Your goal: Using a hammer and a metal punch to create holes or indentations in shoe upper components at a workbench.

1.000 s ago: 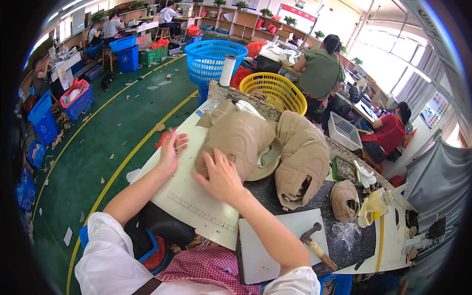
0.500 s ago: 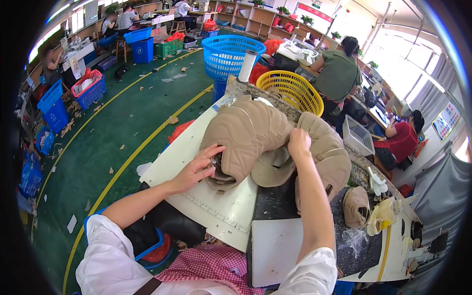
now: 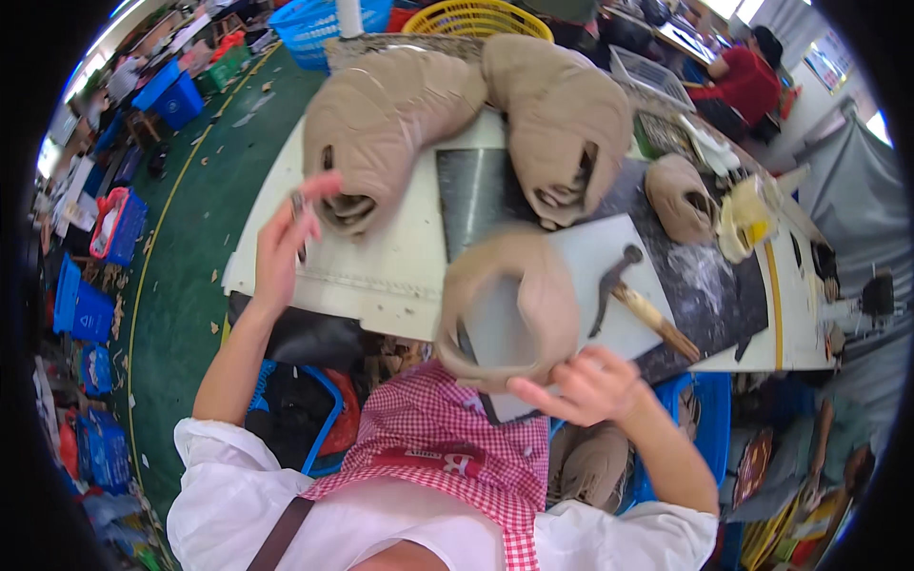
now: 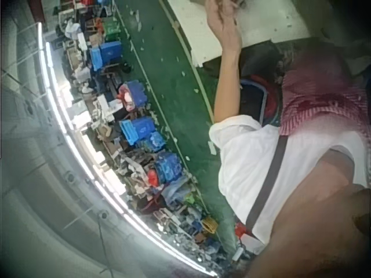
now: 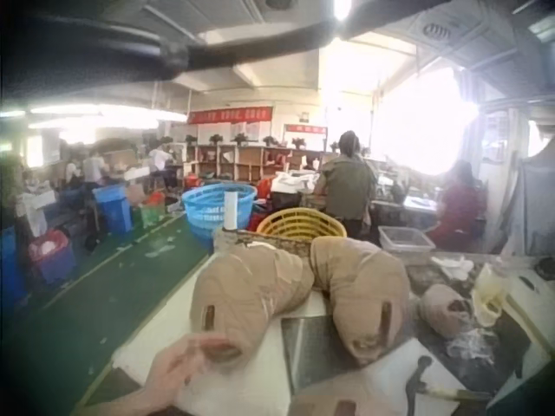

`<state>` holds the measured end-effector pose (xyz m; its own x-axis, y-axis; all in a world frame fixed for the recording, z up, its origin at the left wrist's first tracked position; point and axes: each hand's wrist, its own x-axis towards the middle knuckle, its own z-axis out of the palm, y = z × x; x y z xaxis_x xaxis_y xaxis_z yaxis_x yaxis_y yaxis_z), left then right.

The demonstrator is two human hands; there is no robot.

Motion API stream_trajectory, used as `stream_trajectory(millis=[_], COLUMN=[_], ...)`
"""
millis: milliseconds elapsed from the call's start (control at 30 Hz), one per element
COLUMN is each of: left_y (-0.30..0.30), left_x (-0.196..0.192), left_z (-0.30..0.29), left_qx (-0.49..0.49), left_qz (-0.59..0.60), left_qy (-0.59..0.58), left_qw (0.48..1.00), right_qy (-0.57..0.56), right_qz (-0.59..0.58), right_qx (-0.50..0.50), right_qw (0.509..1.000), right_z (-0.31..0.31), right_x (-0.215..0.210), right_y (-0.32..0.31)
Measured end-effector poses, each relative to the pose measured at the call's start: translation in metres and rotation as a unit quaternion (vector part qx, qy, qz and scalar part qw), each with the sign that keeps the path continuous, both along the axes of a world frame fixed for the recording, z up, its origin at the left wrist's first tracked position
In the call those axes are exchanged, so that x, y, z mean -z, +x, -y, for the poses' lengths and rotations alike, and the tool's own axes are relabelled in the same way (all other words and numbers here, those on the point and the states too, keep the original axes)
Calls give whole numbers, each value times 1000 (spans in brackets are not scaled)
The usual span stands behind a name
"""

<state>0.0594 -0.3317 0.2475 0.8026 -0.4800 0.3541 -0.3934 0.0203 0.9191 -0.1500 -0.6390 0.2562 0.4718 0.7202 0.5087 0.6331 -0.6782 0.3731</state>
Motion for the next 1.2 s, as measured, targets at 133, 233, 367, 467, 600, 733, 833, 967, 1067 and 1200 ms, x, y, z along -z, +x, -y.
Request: stream_trajectory(millis=[133,233,367,467,600,733,833,967,1067,1200], left_y=[-84,-134,-138,-153,-170,-161,-159,-155,-138,-131], left_x=[8,6,8,12,64,71,73,50,25,8], left_z=[37,59,70,71,58,74,77,71,61,79], left_qx=[355,321,349,451,430,374,405,466,298,201], left_qz=[179,383,268,326,387,447,453,256,76,-299], left_qy=[71,156,128,47,221,128,106,62,21,-31], left_qw=[915,852,889,829,785,802,787,845,951,932], right_qy=[150,190,229,198,278,634,513,390,375,389], right_qz=[-73,-80,-12,-71,-172,-398,-383,-376,-362,-389], right_qx=[51,61,306,392,506,381,330,341,342,371], right_qw=[985,977,924,896,798,543,694,768,782,748], right_z=[-3,5,44,70,73,58,36,35,35,28], right_x=[57,48,25,35,37,1,21,25,21,9], right_y=[-51,-59,-34,-15,-18,-19,-5,28,27,22])
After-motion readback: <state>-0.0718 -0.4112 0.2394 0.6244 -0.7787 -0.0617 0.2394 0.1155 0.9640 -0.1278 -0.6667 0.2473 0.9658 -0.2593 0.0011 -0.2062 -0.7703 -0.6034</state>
